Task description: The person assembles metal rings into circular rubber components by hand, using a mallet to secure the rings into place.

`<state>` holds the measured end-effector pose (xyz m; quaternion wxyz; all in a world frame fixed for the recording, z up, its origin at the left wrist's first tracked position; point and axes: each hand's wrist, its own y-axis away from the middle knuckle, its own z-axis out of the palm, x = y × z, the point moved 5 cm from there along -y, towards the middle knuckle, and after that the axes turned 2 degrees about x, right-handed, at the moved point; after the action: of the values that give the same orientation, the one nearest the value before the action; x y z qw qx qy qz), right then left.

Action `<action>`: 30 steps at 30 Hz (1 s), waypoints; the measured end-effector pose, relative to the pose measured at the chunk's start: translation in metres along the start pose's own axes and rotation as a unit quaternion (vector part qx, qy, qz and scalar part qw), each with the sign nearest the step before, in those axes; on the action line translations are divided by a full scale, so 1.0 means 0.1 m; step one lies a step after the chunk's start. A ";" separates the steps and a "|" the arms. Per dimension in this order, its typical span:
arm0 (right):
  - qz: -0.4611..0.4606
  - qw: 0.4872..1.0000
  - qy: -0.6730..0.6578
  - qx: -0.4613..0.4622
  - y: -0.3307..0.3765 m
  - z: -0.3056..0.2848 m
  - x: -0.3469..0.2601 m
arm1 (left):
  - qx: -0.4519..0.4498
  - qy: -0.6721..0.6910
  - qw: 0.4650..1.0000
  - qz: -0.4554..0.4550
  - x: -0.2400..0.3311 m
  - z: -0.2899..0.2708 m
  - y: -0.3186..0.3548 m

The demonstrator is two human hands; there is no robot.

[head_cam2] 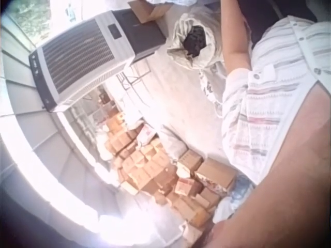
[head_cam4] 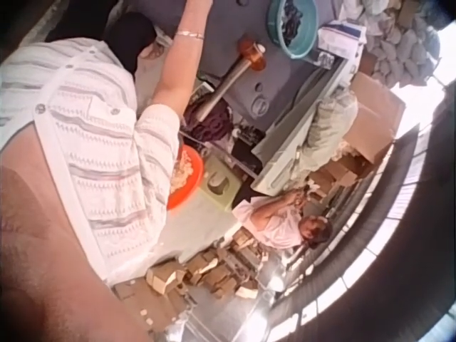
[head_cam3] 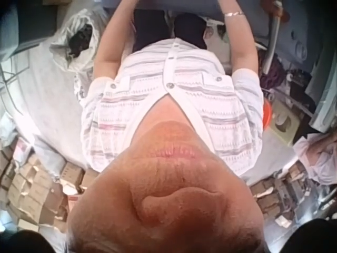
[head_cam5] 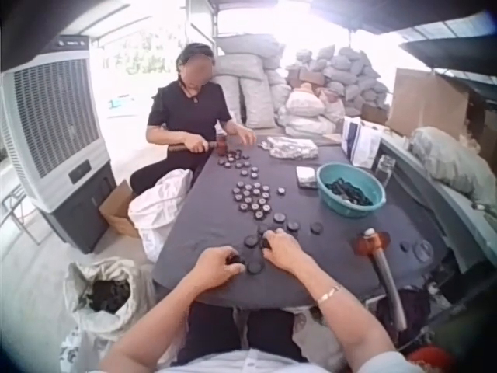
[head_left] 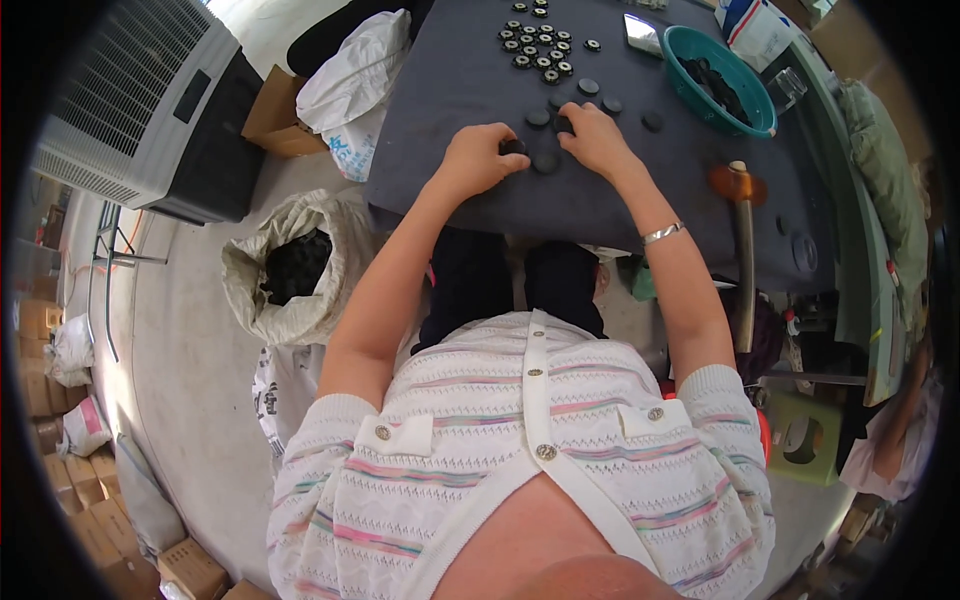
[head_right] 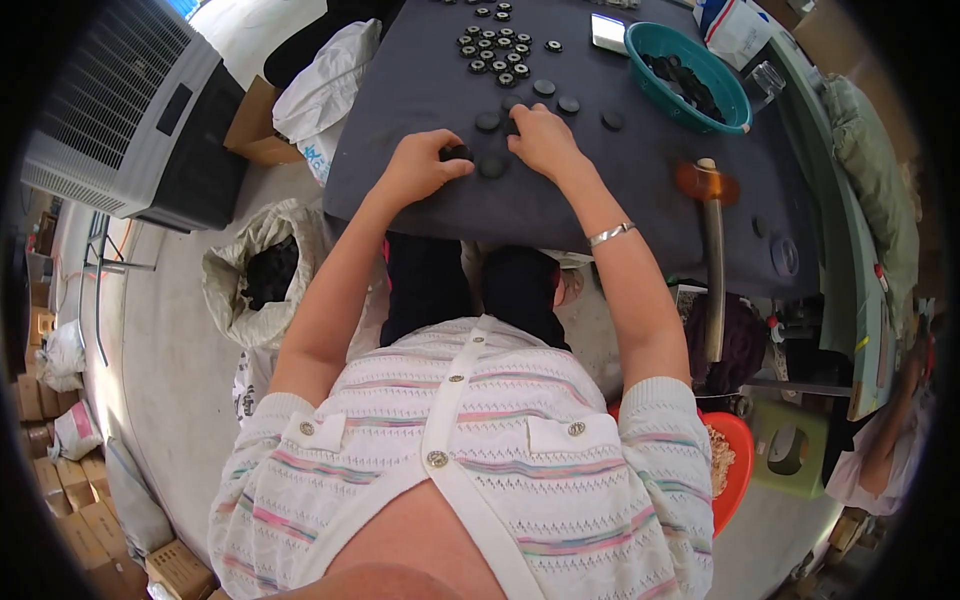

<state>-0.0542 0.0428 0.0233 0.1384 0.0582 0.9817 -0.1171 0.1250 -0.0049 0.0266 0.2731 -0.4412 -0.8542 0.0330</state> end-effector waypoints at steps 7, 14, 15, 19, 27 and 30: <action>0.146 0.843 -0.517 -0.020 0.19 -0.02 0.33 | -0.047 0.704 0.681 -0.193 -0.17 0.14 0.09; 0.131 0.517 -0.846 0.004 0.42 -0.03 0.30 | -0.022 0.781 0.613 -0.120 -0.10 0.15 0.06; 0.130 0.517 -0.846 0.006 0.43 -0.07 0.28 | -0.023 0.781 0.613 -0.119 -0.09 0.15 0.06; 0.208 0.565 -0.794 0.087 0.38 -0.09 0.36 | 0.026 0.843 0.501 -0.191 -0.20 0.24 0.01; 0.198 0.947 -0.200 0.152 -0.03 -0.32 0.84 | 0.046 0.273 0.947 -0.163 -0.18 0.11 -0.49; 0.151 0.977 0.052 0.145 -0.18 -0.34 0.73 | 0.086 0.008 0.995 -0.057 0.00 0.11 -0.65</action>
<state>-0.1353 0.0401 0.0378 0.0932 0.2308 0.9401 -0.2329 0.0715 -0.0421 0.0365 0.3185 -0.3664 -0.8699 0.0873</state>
